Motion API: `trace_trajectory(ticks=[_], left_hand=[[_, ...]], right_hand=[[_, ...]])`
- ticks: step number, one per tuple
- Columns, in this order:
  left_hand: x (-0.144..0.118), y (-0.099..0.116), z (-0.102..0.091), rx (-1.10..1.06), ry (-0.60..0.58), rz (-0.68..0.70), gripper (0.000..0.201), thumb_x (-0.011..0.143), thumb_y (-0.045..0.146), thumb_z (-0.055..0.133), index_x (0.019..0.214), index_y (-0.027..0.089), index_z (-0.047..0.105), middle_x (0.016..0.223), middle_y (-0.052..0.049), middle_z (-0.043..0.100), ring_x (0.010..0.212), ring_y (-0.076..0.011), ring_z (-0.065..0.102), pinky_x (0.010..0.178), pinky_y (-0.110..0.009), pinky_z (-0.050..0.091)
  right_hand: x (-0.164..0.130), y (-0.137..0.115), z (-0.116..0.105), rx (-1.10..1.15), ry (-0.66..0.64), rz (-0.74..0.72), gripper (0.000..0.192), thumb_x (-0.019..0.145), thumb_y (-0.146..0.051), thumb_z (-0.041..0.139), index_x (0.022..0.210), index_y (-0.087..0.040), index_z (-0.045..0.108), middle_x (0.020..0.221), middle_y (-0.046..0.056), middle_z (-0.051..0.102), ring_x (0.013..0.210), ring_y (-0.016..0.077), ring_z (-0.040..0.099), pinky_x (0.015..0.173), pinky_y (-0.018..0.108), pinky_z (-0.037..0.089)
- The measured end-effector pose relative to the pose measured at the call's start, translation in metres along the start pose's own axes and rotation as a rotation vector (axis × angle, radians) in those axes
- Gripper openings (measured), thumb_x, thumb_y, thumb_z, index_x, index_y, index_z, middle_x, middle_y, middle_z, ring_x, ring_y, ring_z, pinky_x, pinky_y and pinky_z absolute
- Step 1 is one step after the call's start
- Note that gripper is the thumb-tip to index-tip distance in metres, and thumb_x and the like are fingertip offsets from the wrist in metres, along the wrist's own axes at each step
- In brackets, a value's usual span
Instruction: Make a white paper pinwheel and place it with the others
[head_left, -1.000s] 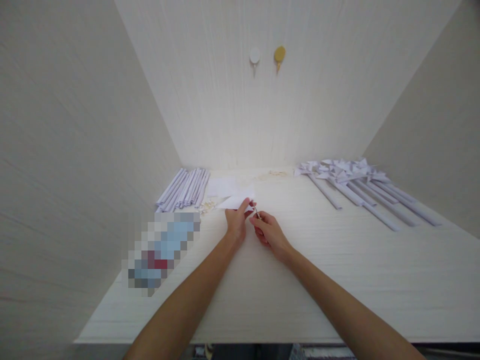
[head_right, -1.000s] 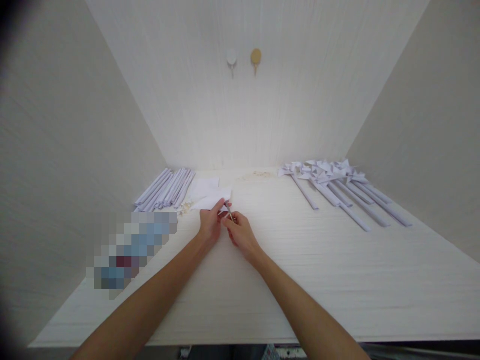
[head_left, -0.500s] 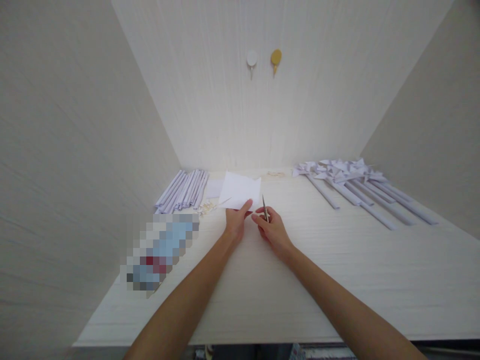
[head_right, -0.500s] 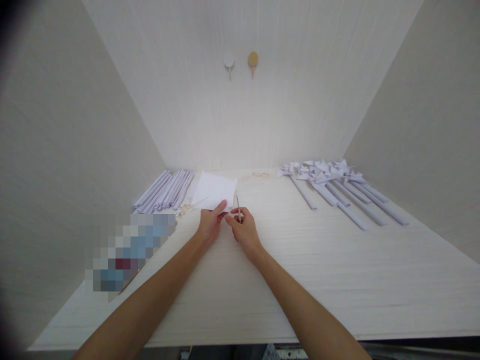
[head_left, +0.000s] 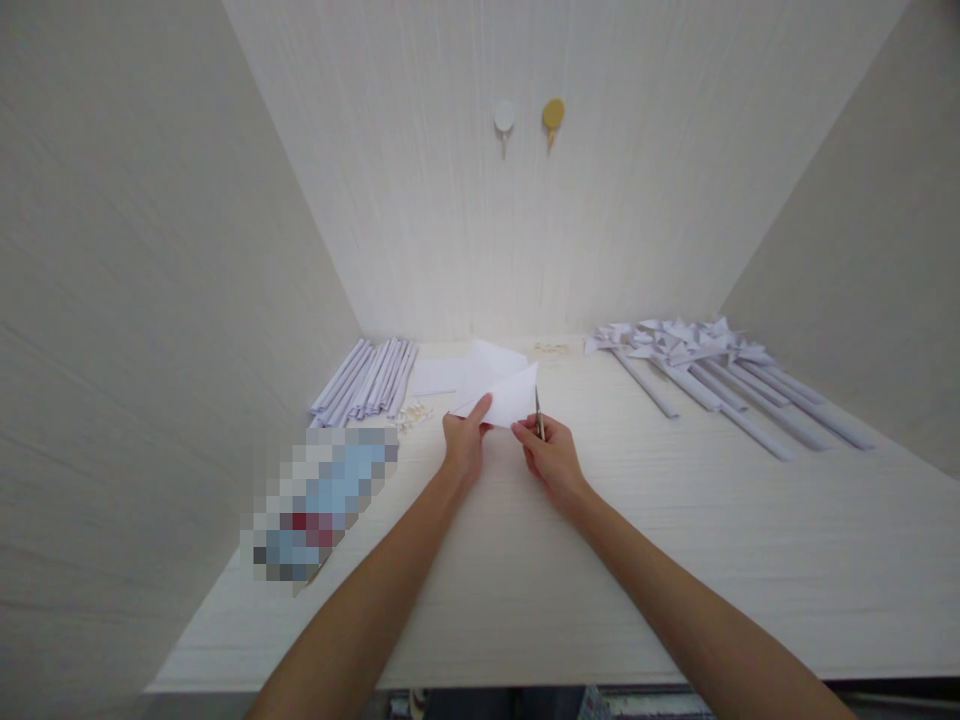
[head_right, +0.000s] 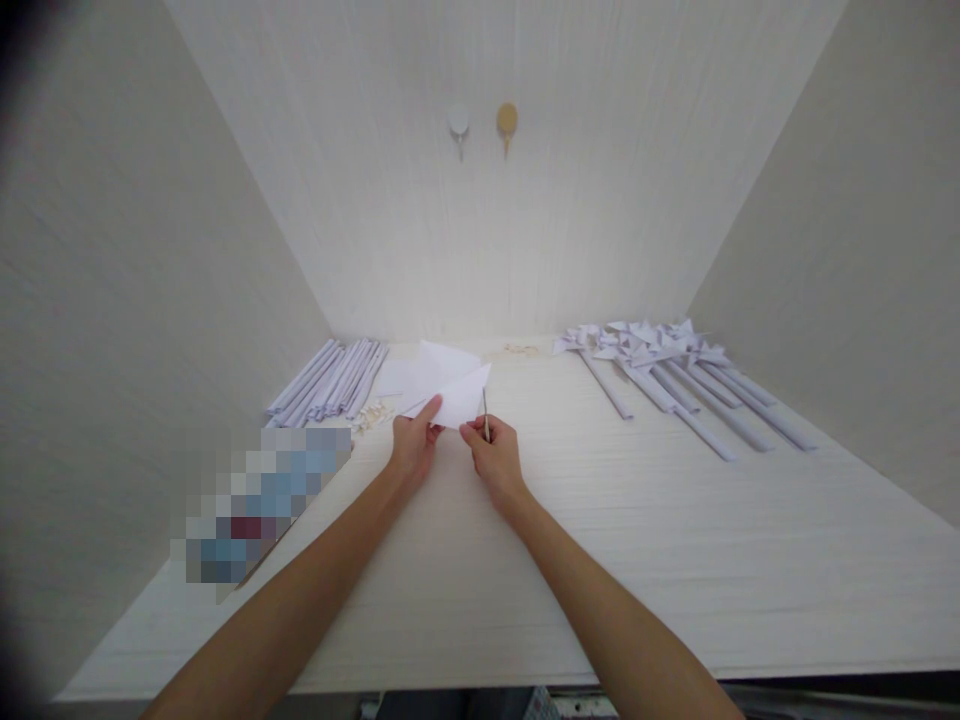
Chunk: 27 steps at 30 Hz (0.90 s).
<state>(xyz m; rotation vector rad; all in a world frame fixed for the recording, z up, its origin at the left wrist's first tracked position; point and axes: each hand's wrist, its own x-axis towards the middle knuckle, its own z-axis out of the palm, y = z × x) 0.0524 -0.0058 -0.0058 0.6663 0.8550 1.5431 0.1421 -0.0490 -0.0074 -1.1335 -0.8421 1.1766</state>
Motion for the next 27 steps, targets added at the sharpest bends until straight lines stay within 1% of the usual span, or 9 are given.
trace_trajectory(ticks=[3,6,11,13,16,19,22,24,27], left_hand=[[0.004,0.003,-0.002,-0.018,0.054,-0.035,0.026,0.046,0.024,0.073,0.064,0.012,0.059,0.064,-0.001,0.062,0.055,-0.0084,0.054,0.049,-0.019,0.039],[0.004,0.003,-0.003,0.001,0.053,-0.047,0.026,0.045,0.023,0.072,0.066,0.013,0.059,0.063,0.000,0.061,0.053,-0.0072,0.053,0.045,-0.018,0.035],[-0.001,0.003,0.000,0.055,-0.102,-0.127,0.023,0.047,0.022,0.071,0.066,0.013,0.061,0.063,-0.001,0.063,0.052,-0.0088,0.053,0.044,-0.019,0.035],[-0.005,0.003,0.002,0.072,-0.180,-0.164,0.023,0.047,0.020,0.070,0.067,0.013,0.062,0.066,-0.002,0.065,0.057,-0.0117,0.056,0.049,-0.022,0.039],[-0.010,0.002,0.004,0.077,-0.292,-0.197,0.031,0.045,0.014,0.069,0.075,0.014,0.063,0.074,-0.004,0.067,0.072,-0.0170,0.060,0.064,-0.027,0.045],[-0.013,-0.002,0.004,0.131,-0.343,-0.249,0.035,0.046,0.012,0.068,0.081,0.015,0.063,0.072,-0.004,0.066,0.071,-0.0178,0.060,0.064,-0.028,0.046],[-0.012,-0.005,0.003,0.178,-0.325,-0.186,0.029,0.050,0.015,0.067,0.078,0.015,0.062,0.064,-0.002,0.063,0.061,-0.0148,0.057,0.055,-0.025,0.044],[-0.010,-0.005,0.002,0.196,-0.264,-0.101,0.022,0.052,0.019,0.067,0.073,0.015,0.060,0.060,0.000,0.060,0.053,-0.0114,0.053,0.047,-0.022,0.039],[-0.007,-0.003,0.002,0.191,-0.163,-0.028,0.018,0.053,0.023,0.066,0.065,0.015,0.056,0.055,0.003,0.055,0.044,-0.0077,0.046,0.038,-0.019,0.031]], right_hand=[[0.002,0.000,-0.001,0.018,0.025,0.006,0.021,0.057,-0.030,0.063,0.059,-0.019,0.045,0.032,-0.012,0.033,0.027,0.0025,0.021,0.028,0.018,0.010],[0.003,0.000,-0.003,0.057,0.087,-0.001,0.019,0.058,-0.029,0.061,0.060,-0.019,0.045,0.031,-0.012,0.032,0.027,0.0024,0.022,0.028,0.017,0.011],[0.006,-0.006,-0.007,0.226,0.195,-0.031,0.021,0.058,-0.028,0.061,0.063,-0.020,0.042,0.032,-0.014,0.028,0.027,0.0018,0.020,0.029,0.017,0.010],[0.007,-0.008,-0.010,0.296,0.221,-0.052,0.024,0.058,-0.028,0.062,0.063,-0.020,0.040,0.033,-0.014,0.026,0.027,0.0015,0.019,0.028,0.016,0.010],[0.010,-0.009,-0.012,0.370,0.234,-0.068,0.029,0.055,-0.027,0.065,0.062,-0.021,0.038,0.034,-0.015,0.026,0.027,0.0008,0.018,0.028,0.016,0.010],[0.011,-0.010,-0.013,0.385,0.229,-0.065,0.031,0.054,-0.028,0.067,0.063,-0.021,0.038,0.034,-0.015,0.026,0.027,0.0008,0.018,0.028,0.016,0.010],[0.010,-0.010,-0.012,0.358,0.204,-0.063,0.031,0.055,-0.032,0.067,0.062,-0.021,0.038,0.033,-0.015,0.026,0.028,0.0011,0.017,0.028,0.016,0.010],[0.008,-0.009,-0.011,0.294,0.161,-0.058,0.029,0.057,-0.035,0.065,0.061,-0.020,0.041,0.034,-0.014,0.025,0.028,0.0016,0.017,0.029,0.017,0.009],[0.006,-0.005,-0.009,0.098,0.052,-0.052,0.026,0.059,-0.038,0.064,0.060,-0.019,0.046,0.034,-0.012,0.028,0.029,0.0026,0.020,0.030,0.019,0.010]])
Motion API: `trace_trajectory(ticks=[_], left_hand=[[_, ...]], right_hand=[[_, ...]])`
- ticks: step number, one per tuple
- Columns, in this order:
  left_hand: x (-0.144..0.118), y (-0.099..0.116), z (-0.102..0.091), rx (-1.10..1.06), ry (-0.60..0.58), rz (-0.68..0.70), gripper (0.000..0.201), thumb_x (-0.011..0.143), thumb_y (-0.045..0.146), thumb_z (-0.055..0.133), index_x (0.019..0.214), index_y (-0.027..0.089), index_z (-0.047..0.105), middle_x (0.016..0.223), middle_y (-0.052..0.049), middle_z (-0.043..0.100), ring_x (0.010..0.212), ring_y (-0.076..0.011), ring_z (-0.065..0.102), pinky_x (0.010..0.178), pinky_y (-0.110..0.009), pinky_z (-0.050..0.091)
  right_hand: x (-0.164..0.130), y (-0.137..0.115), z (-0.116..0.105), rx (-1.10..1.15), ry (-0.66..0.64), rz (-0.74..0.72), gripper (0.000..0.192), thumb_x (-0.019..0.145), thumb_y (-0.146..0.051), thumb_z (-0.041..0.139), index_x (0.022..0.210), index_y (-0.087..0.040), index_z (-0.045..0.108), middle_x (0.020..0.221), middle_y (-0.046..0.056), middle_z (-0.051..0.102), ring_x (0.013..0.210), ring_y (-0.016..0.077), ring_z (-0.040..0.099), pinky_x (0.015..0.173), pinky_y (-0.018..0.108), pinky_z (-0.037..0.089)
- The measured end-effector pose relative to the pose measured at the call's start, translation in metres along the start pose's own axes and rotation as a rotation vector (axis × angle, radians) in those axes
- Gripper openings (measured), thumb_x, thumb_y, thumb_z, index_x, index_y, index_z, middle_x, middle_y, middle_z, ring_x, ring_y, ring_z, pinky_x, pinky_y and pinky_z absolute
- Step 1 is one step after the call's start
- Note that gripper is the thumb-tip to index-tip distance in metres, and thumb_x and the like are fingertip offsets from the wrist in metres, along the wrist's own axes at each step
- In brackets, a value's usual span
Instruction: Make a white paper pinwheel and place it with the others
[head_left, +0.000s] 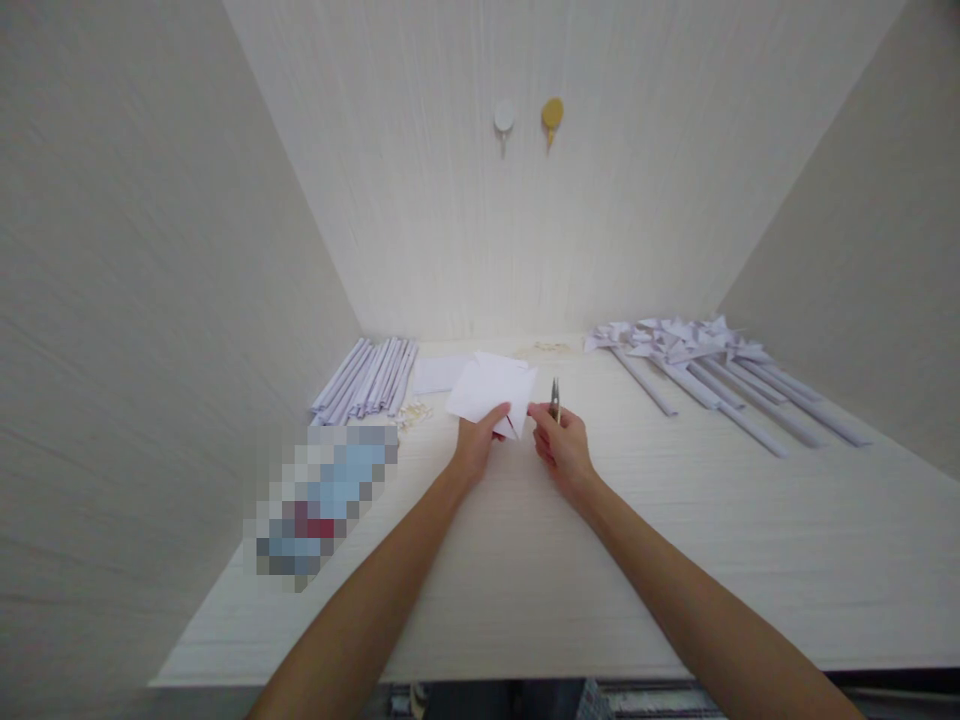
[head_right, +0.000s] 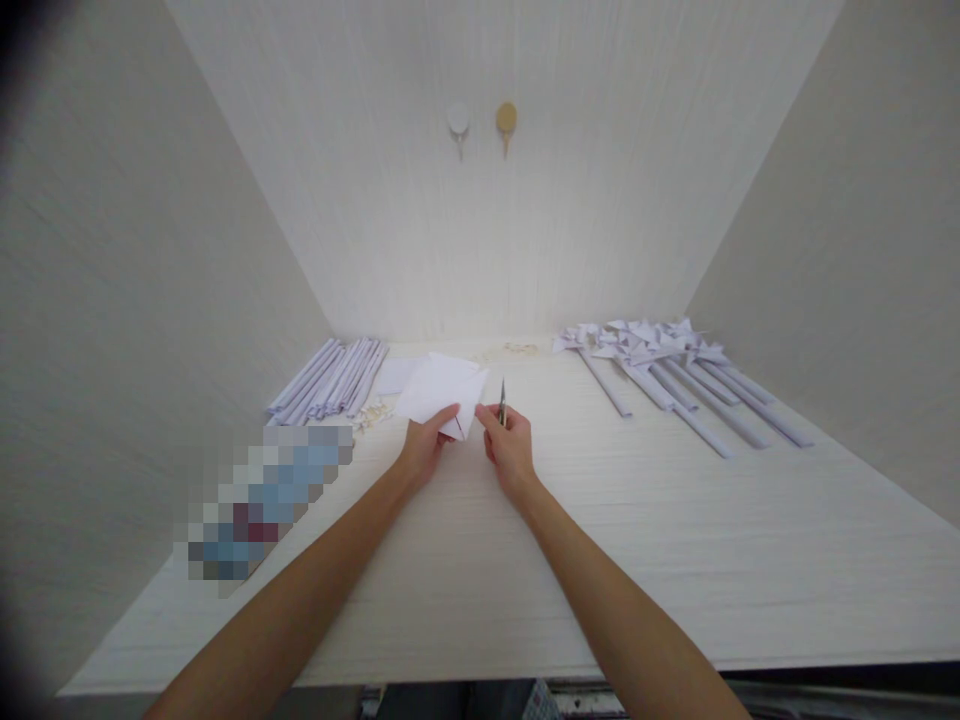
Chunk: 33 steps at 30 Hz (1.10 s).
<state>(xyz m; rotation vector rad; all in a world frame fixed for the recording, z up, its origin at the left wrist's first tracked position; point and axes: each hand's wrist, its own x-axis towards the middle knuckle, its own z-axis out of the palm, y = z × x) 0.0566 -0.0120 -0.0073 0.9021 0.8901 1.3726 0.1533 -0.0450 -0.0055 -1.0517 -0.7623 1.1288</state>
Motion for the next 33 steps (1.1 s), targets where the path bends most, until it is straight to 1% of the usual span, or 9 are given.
trace_trajectory(ticks=[3,6,11,14,17,20,22,27,33], left_hand=[[0.0013,0.0016,-0.0002,-0.025,0.045,0.020,0.019,0.052,0.024,0.066,0.065,0.015,0.055,0.054,0.004,0.054,0.043,-0.0069,0.045,0.037,-0.019,0.031],[0.0011,0.0014,0.0007,-0.007,0.039,0.017,0.019,0.051,0.024,0.067,0.065,0.015,0.056,0.056,0.003,0.055,0.044,-0.0072,0.046,0.037,-0.019,0.032],[0.0012,-0.0013,0.0010,0.090,0.068,0.028,0.023,0.048,0.023,0.070,0.066,0.015,0.058,0.061,0.001,0.059,0.048,-0.0083,0.048,0.039,-0.019,0.033],[0.0030,-0.0025,-0.0007,0.111,0.103,0.059,0.020,0.050,0.025,0.069,0.063,0.015,0.058,0.059,0.001,0.058,0.049,-0.0088,0.049,0.041,-0.020,0.035],[0.0057,-0.0024,-0.0027,0.069,0.158,0.076,0.022,0.051,0.027,0.069,0.064,0.015,0.057,0.059,0.002,0.057,0.048,-0.0080,0.048,0.041,-0.020,0.034],[0.0071,-0.0011,-0.0034,-0.006,0.215,0.061,0.026,0.049,0.026,0.069,0.070,0.015,0.057,0.064,0.002,0.058,0.050,-0.0075,0.049,0.041,-0.019,0.033],[0.0066,-0.0003,-0.0028,-0.024,0.209,0.046,0.026,0.049,0.026,0.070,0.069,0.015,0.057,0.064,0.002,0.058,0.050,-0.0070,0.049,0.041,-0.018,0.034],[0.0033,0.0000,-0.0003,0.023,0.134,0.041,0.022,0.050,0.026,0.069,0.064,0.015,0.056,0.059,0.002,0.056,0.049,-0.0075,0.047,0.041,-0.019,0.033],[0.0013,0.0016,0.0011,0.082,0.182,0.035,0.023,0.050,0.026,0.070,0.065,0.015,0.056,0.061,0.001,0.056,0.050,-0.0083,0.047,0.043,-0.020,0.035]], right_hand=[[-0.0013,0.0058,0.0011,-0.184,-0.113,-0.040,0.028,0.061,-0.038,0.062,0.054,-0.018,0.045,0.035,-0.010,0.031,0.031,0.0033,0.022,0.032,0.021,0.011],[-0.0010,0.0100,0.0007,-0.250,-0.156,-0.072,0.031,0.065,-0.039,0.058,0.050,-0.019,0.040,0.036,-0.010,0.031,0.032,0.0036,0.021,0.033,0.021,0.012],[0.0002,0.0106,-0.0004,-0.279,-0.157,-0.084,0.031,0.066,-0.041,0.056,0.051,-0.020,0.039,0.036,-0.009,0.030,0.033,0.0046,0.022,0.034,0.021,0.013],[-0.0006,0.0085,0.0005,-0.286,-0.155,-0.072,0.027,0.065,-0.040,0.056,0.054,-0.019,0.044,0.036,-0.009,0.031,0.033,0.0048,0.022,0.034,0.021,0.013],[-0.0014,0.0070,0.0014,-0.294,-0.160,-0.056,0.021,0.065,-0.037,0.056,0.057,-0.018,0.050,0.036,-0.009,0.032,0.033,0.0049,0.022,0.034,0.021,0.014],[-0.0009,0.0075,0.0012,-0.304,-0.145,-0.056,0.019,0.065,-0.035,0.055,0.057,-0.018,0.052,0.036,-0.009,0.032,0.033,0.0049,0.023,0.034,0.021,0.014],[-0.0001,0.0087,0.0007,-0.308,-0.129,-0.067,0.018,0.065,-0.034,0.055,0.058,-0.018,0.053,0.036,-0.009,0.032,0.033,0.0051,0.024,0.034,0.021,0.015],[0.0001,0.0092,0.0001,-0.317,-0.097,-0.094,0.016,0.064,-0.033,0.057,0.061,-0.018,0.055,0.038,-0.008,0.033,0.035,0.0056,0.025,0.034,0.021,0.016],[-0.0009,0.0075,0.0002,-0.326,-0.083,-0.121,0.018,0.061,-0.035,0.061,0.063,-0.017,0.058,0.040,-0.008,0.033,0.037,0.0059,0.025,0.036,0.022,0.016]])
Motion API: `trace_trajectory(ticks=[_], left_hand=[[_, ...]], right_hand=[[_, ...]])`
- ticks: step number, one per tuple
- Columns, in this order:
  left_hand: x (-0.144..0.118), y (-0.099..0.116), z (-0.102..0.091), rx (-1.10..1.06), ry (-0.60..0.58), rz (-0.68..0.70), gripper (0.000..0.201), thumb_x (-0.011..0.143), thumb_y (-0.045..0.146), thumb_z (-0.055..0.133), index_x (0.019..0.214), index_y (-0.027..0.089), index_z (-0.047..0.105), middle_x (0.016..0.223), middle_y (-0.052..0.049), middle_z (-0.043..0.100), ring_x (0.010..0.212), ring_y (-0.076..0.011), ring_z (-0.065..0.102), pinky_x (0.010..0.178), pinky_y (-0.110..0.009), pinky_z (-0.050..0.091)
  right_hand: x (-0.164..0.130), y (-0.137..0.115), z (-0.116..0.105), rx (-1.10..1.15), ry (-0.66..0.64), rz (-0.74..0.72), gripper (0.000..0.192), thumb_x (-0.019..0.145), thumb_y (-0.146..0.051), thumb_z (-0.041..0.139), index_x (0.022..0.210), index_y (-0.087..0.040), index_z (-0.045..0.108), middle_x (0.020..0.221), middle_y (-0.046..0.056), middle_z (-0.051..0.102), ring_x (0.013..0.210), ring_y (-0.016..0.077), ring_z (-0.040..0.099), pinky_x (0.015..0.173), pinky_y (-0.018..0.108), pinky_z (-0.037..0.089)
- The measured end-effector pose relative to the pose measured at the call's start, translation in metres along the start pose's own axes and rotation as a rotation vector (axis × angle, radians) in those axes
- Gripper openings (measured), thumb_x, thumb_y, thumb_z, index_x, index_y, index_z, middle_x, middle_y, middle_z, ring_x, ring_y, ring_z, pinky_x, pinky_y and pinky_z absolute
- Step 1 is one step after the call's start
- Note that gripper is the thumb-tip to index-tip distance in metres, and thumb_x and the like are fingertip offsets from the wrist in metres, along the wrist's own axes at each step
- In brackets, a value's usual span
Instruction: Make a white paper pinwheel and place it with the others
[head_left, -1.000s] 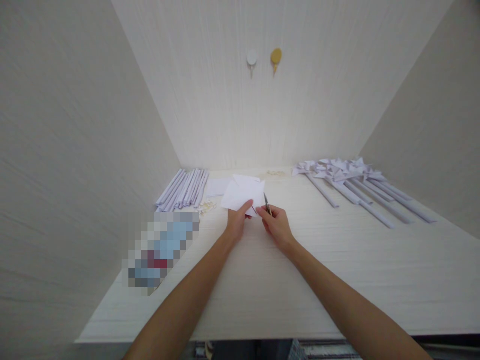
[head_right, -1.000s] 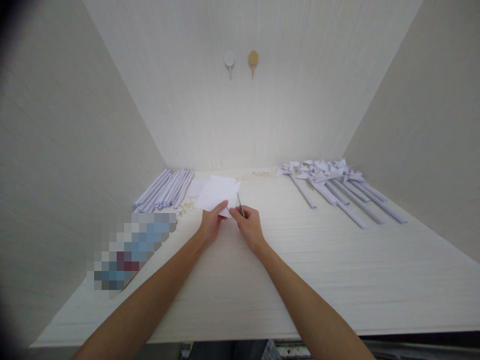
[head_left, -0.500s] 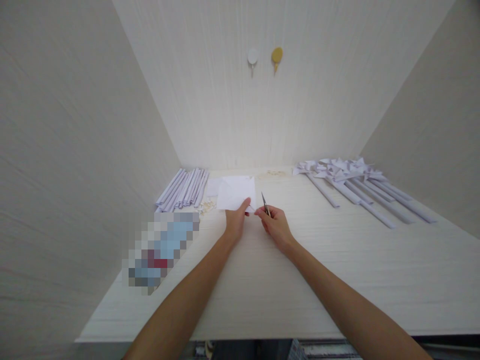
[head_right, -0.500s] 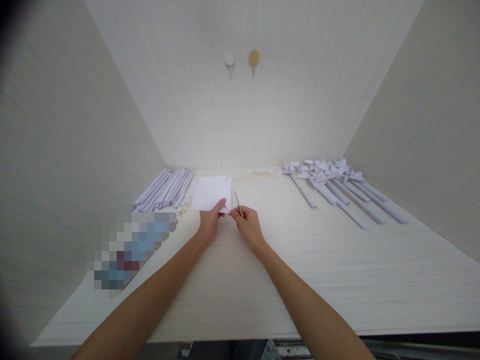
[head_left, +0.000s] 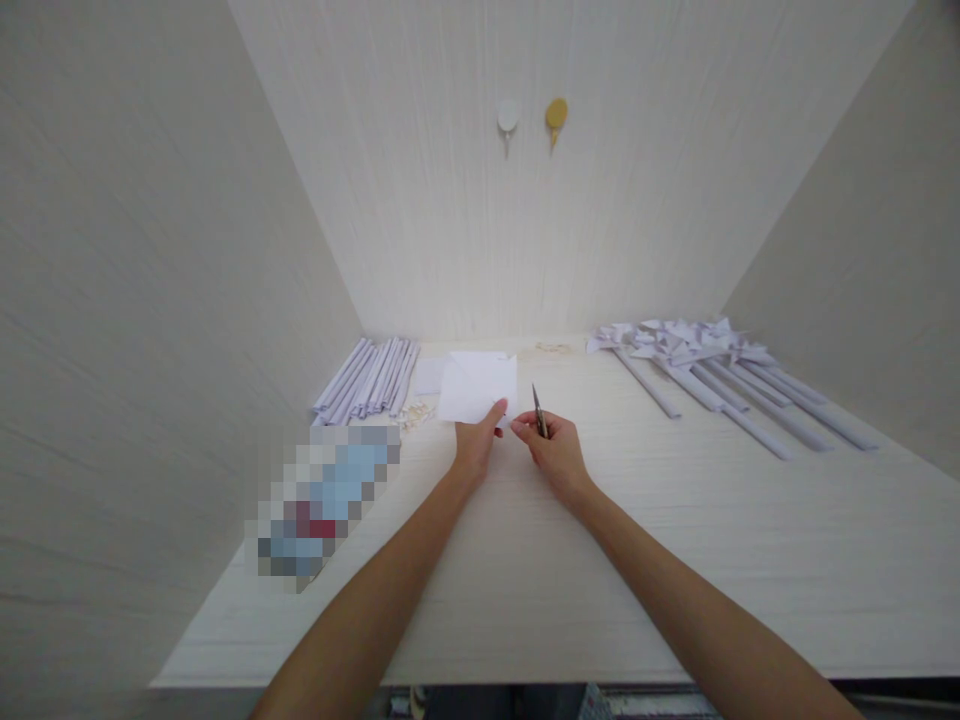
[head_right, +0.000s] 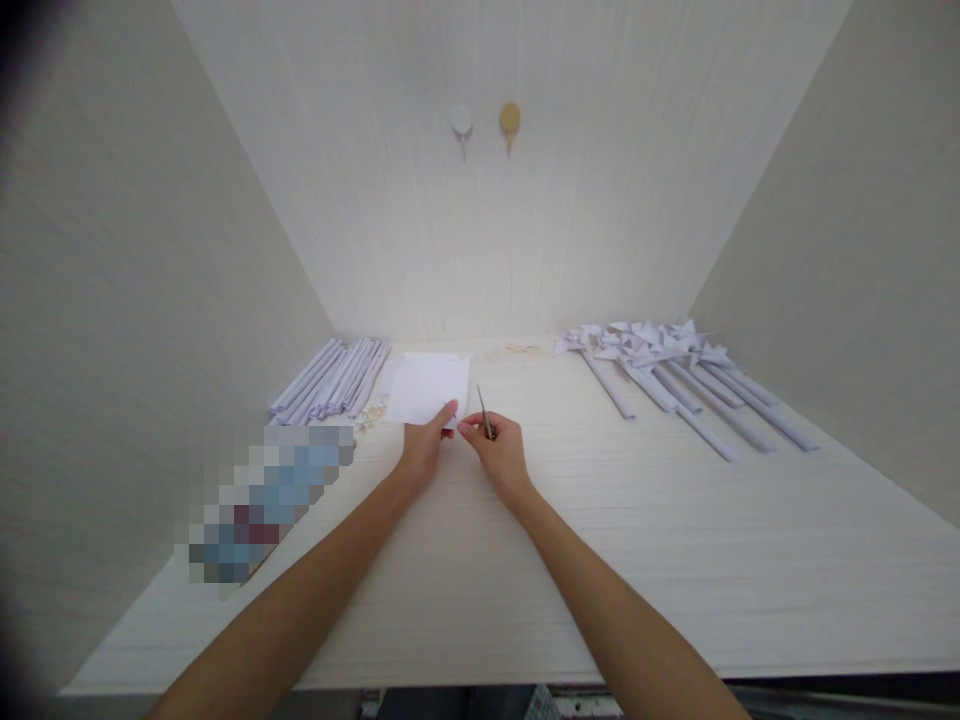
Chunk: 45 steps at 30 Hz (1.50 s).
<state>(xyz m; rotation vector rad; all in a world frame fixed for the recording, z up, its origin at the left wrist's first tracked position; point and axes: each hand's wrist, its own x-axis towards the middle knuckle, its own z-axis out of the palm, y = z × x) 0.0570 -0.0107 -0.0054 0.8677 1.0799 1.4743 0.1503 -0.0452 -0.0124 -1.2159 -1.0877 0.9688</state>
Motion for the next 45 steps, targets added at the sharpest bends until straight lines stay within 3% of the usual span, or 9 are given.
trace_trajectory(ticks=[10,24,45], left_hand=[[-0.0020,-0.0012,-0.0002,0.068,-0.080,0.064,0.020,0.053,0.027,0.068,0.057,0.015,0.054,0.054,0.002,0.053,0.045,-0.0076,0.045,0.041,-0.021,0.034],[-0.0013,-0.0017,-0.0008,0.084,-0.136,0.048,0.021,0.053,0.027,0.067,0.066,0.014,0.057,0.064,0.000,0.057,0.053,-0.0089,0.049,0.041,-0.019,0.037],[-0.0037,-0.0009,-0.0002,0.021,-0.141,0.020,0.023,0.052,0.026,0.068,0.069,0.014,0.058,0.066,0.000,0.058,0.055,-0.0088,0.050,0.041,-0.018,0.037]], right_hand=[[-0.0002,-0.0016,-0.0006,-0.005,0.023,0.003,0.019,0.058,-0.034,0.065,0.059,-0.017,0.056,0.041,-0.009,0.031,0.039,0.0056,0.024,0.038,0.022,0.016],[0.0028,0.0042,-0.0011,0.018,0.025,0.014,0.027,0.062,-0.042,0.061,0.058,-0.017,0.050,0.039,-0.009,0.032,0.037,0.0054,0.023,0.038,0.022,0.016],[0.0035,0.0062,-0.0009,0.008,0.007,0.007,0.023,0.064,-0.038,0.059,0.059,-0.018,0.051,0.041,-0.009,0.032,0.039,0.0064,0.024,0.039,0.023,0.016]])
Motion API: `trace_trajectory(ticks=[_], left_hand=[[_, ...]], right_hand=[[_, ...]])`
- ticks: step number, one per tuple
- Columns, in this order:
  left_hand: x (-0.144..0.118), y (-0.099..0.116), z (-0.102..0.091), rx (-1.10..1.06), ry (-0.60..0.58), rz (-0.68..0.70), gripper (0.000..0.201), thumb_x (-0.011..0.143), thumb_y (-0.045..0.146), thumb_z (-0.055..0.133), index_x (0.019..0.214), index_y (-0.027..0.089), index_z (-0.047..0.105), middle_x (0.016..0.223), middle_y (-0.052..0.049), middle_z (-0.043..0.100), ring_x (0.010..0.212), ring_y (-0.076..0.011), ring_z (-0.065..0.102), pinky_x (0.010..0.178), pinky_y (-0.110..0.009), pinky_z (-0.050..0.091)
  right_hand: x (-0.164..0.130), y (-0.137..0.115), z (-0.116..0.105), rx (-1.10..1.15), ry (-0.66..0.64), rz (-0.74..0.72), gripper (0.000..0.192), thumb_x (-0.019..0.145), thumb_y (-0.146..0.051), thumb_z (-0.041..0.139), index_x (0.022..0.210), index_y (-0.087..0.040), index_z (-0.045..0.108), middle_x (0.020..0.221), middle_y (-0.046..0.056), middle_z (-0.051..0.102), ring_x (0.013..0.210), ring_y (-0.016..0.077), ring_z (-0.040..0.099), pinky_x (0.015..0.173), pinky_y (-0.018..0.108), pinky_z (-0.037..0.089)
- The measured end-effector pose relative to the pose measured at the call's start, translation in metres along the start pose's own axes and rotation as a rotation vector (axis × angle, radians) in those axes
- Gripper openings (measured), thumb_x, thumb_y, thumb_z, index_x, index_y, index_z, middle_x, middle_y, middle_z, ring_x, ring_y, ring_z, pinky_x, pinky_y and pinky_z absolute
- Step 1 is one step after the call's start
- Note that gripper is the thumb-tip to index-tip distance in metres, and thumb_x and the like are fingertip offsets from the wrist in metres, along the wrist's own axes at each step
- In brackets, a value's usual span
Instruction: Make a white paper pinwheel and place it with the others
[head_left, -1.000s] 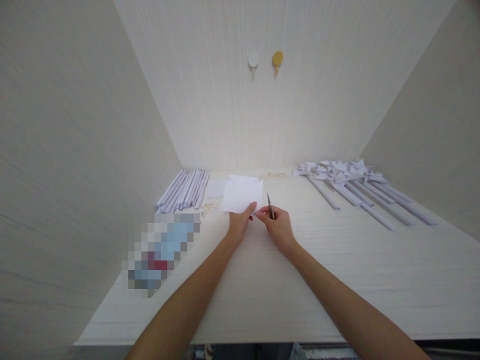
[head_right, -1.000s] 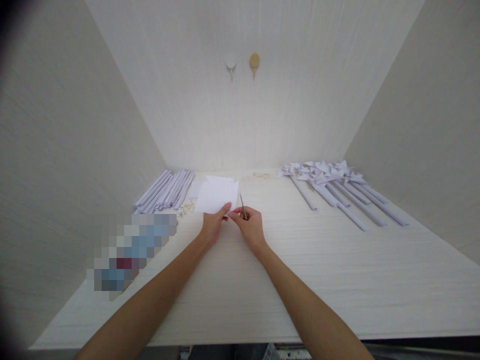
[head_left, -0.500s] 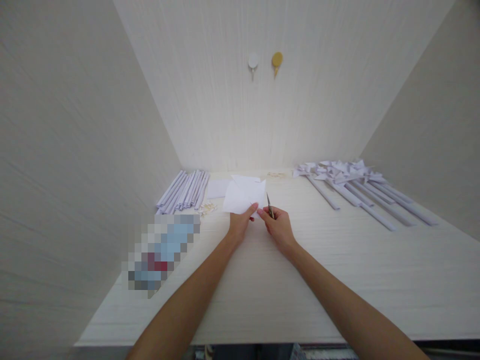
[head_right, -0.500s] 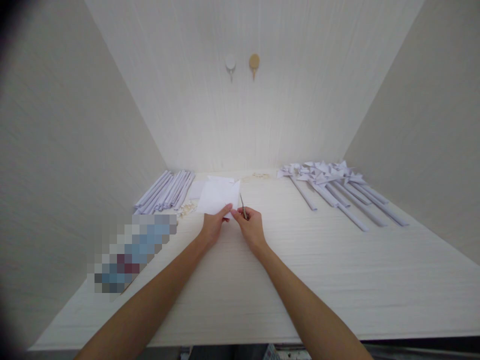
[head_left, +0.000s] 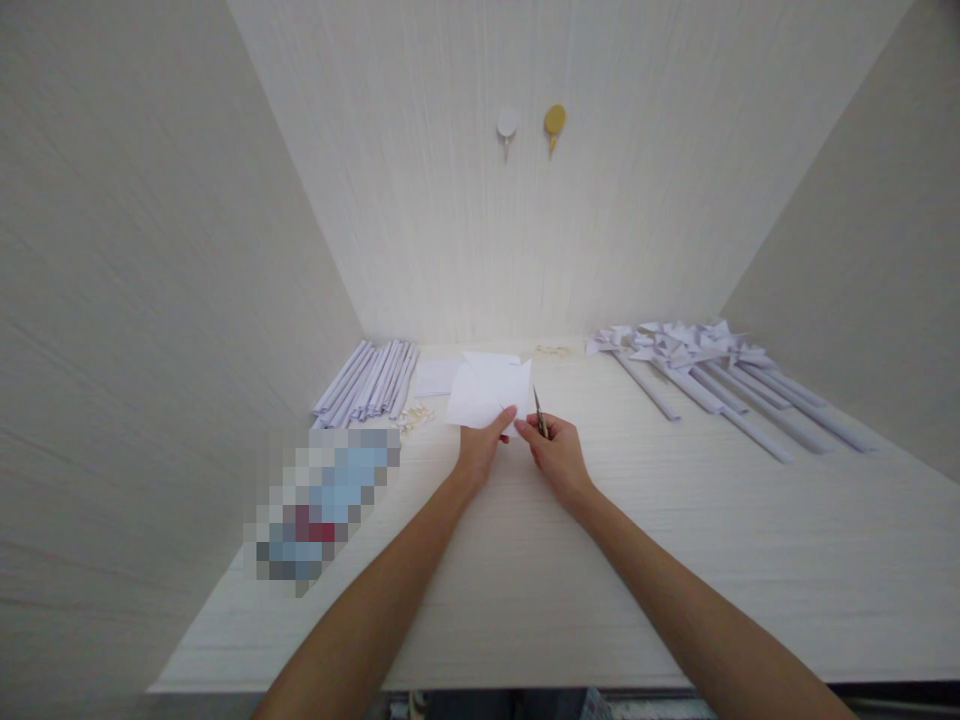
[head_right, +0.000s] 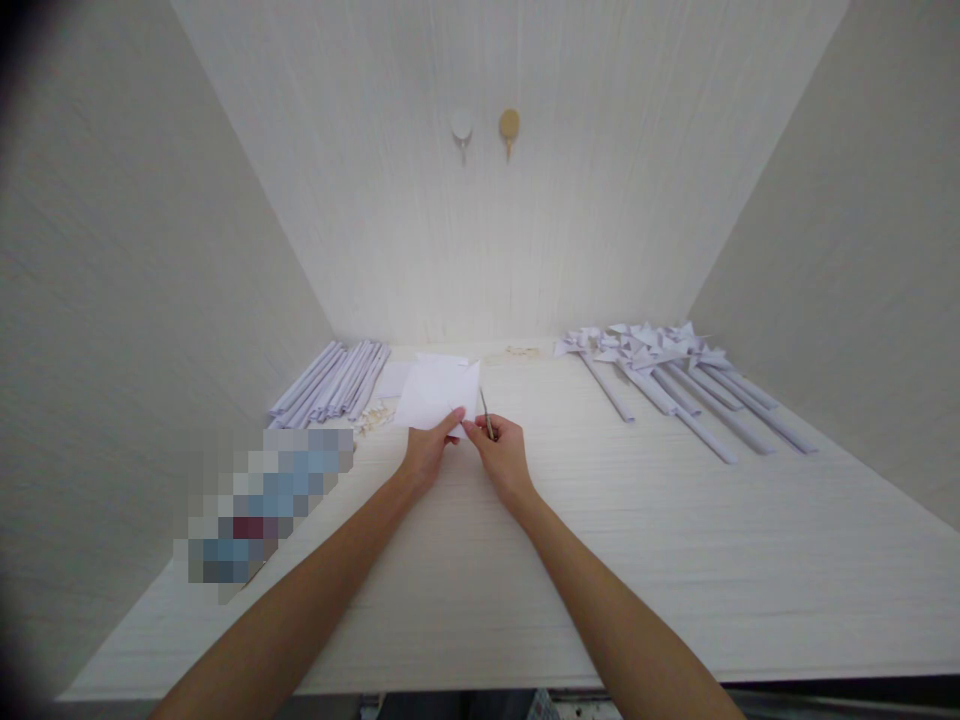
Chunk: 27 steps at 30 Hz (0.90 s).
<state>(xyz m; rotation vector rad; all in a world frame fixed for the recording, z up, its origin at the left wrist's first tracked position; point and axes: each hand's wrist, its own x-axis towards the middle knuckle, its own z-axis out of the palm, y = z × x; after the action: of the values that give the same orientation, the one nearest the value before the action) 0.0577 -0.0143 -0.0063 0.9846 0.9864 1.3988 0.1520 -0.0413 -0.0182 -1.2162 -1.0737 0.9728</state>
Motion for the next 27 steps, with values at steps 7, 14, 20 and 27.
trace_trajectory(ticks=[7,14,20,27], left_hand=[[0.0016,-0.0021,-0.0002,0.012,0.025,-0.006,0.024,0.051,0.026,0.069,0.069,0.015,0.058,0.066,0.000,0.059,0.055,-0.0091,0.051,0.040,-0.018,0.037],[0.0011,-0.0006,0.0009,0.024,0.030,0.000,0.024,0.051,0.026,0.069,0.068,0.014,0.058,0.065,0.000,0.059,0.054,-0.0092,0.051,0.041,-0.019,0.038],[0.0005,-0.0007,0.0010,0.035,0.028,-0.009,0.023,0.051,0.027,0.069,0.068,0.014,0.059,0.066,-0.001,0.060,0.055,-0.0097,0.052,0.041,-0.019,0.038],[0.0028,-0.0030,0.0001,0.030,0.026,0.005,0.023,0.050,0.027,0.070,0.067,0.014,0.059,0.065,-0.001,0.060,0.054,-0.0101,0.052,0.041,-0.020,0.037]], right_hand=[[-0.0014,-0.0053,0.0000,-0.094,0.019,-0.046,0.024,0.064,-0.038,0.057,0.056,-0.017,0.049,0.044,-0.008,0.030,0.043,0.0068,0.023,0.041,0.023,0.016],[-0.0033,-0.0095,0.0004,-0.173,0.041,-0.092,0.027,0.066,-0.038,0.053,0.052,-0.017,0.044,0.046,-0.007,0.029,0.045,0.0071,0.024,0.043,0.023,0.018],[-0.0031,-0.0084,0.0000,-0.273,0.066,-0.153,0.026,0.068,-0.036,0.051,0.051,-0.018,0.042,0.046,-0.007,0.029,0.046,0.0076,0.025,0.045,0.023,0.019],[-0.0023,-0.0098,-0.0009,-0.282,0.072,-0.167,0.027,0.068,-0.034,0.051,0.049,-0.018,0.042,0.045,-0.007,0.028,0.046,0.0079,0.025,0.045,0.024,0.019]])
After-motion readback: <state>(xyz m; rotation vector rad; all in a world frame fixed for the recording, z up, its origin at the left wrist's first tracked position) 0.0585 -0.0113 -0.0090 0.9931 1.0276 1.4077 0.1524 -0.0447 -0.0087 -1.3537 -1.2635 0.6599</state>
